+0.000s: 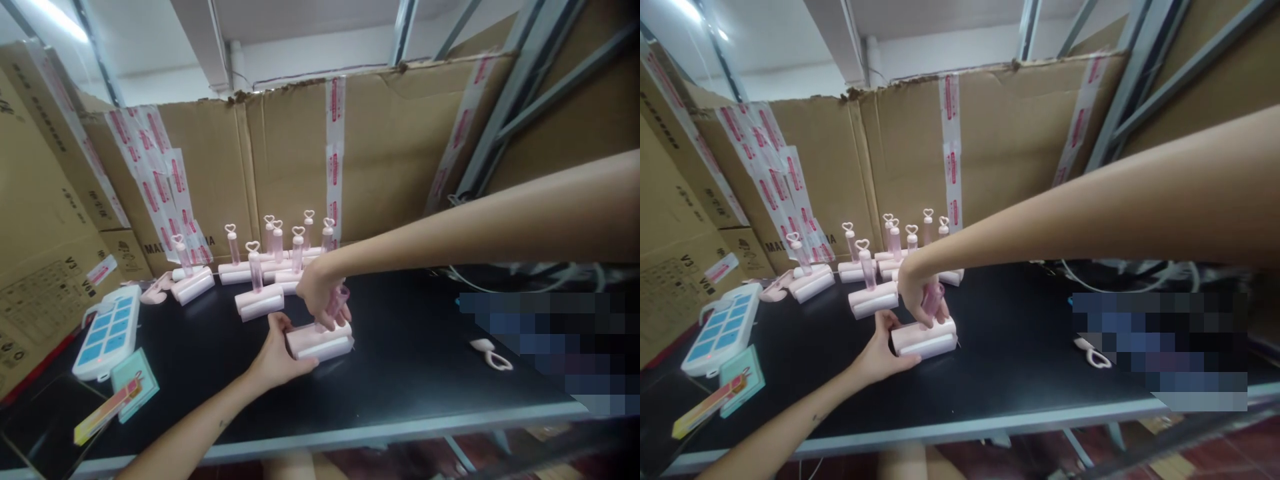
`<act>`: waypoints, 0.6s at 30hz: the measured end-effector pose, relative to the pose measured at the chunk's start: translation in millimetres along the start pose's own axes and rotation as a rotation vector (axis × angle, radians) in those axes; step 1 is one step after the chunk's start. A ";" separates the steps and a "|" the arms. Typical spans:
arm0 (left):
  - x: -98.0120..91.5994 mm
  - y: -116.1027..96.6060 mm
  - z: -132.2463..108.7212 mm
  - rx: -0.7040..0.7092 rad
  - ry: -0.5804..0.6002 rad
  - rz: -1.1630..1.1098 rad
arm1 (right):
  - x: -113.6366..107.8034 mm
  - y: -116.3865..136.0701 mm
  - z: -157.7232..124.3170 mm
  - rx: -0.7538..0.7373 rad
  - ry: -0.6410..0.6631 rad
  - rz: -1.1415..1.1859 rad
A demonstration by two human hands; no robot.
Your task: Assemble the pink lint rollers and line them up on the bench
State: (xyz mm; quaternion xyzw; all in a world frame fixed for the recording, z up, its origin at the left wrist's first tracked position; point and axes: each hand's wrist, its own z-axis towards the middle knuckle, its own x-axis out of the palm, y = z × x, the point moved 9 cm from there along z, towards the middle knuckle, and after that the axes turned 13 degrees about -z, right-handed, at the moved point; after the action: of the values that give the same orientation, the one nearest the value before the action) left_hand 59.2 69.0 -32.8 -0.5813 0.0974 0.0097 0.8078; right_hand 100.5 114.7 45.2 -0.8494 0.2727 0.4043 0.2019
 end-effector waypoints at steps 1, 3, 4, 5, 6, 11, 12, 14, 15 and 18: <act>-0.1 -0.2 -0.1 -0.001 0.001 0.003 | 3.5 1.4 -6.6 0.017 0.051 -0.005; 0.0 -0.9 -0.3 0.003 0.006 -0.001 | 7.6 4.6 -18.7 0.045 0.095 -0.028; 0.1 -1.2 -0.3 0.007 0.008 -0.004 | 7.8 6.3 -23.8 0.054 0.088 -0.044; -0.3 -1.4 -0.3 0.010 0.006 -0.006 | 7.4 8.0 -27.9 0.059 0.072 -0.062; -0.7 -1.5 -0.3 0.012 0.002 -0.005 | 6.6 9.5 -31.2 0.064 0.050 -0.084; -1.2 -0.6 -0.7 0.008 -0.001 -0.007 | -0.1 13.9 -34.7 0.092 -0.080 -0.175; -1.1 -0.2 -1.1 0.002 0.001 0.005 | -1.2 13.7 -33.3 0.094 -0.104 -0.173; -1.5 -0.3 -1.9 -0.005 -0.008 0.043 | -1.1 11.0 -28.4 0.094 -0.130 -0.133; -1.9 -1.0 -2.4 -0.004 -0.016 0.060 | 0.1 8.3 -25.0 0.094 -0.135 -0.096; -1.7 -4.0 -3.8 0.001 -0.030 0.090 | 2.5 -2.5 -10.7 0.098 -0.191 0.069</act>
State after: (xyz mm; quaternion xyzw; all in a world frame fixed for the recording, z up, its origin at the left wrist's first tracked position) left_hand 57.4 64.3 -29.9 -0.5757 0.1112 0.0548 0.8082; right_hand 109.6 109.9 49.9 -0.7861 0.3007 0.4765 0.2542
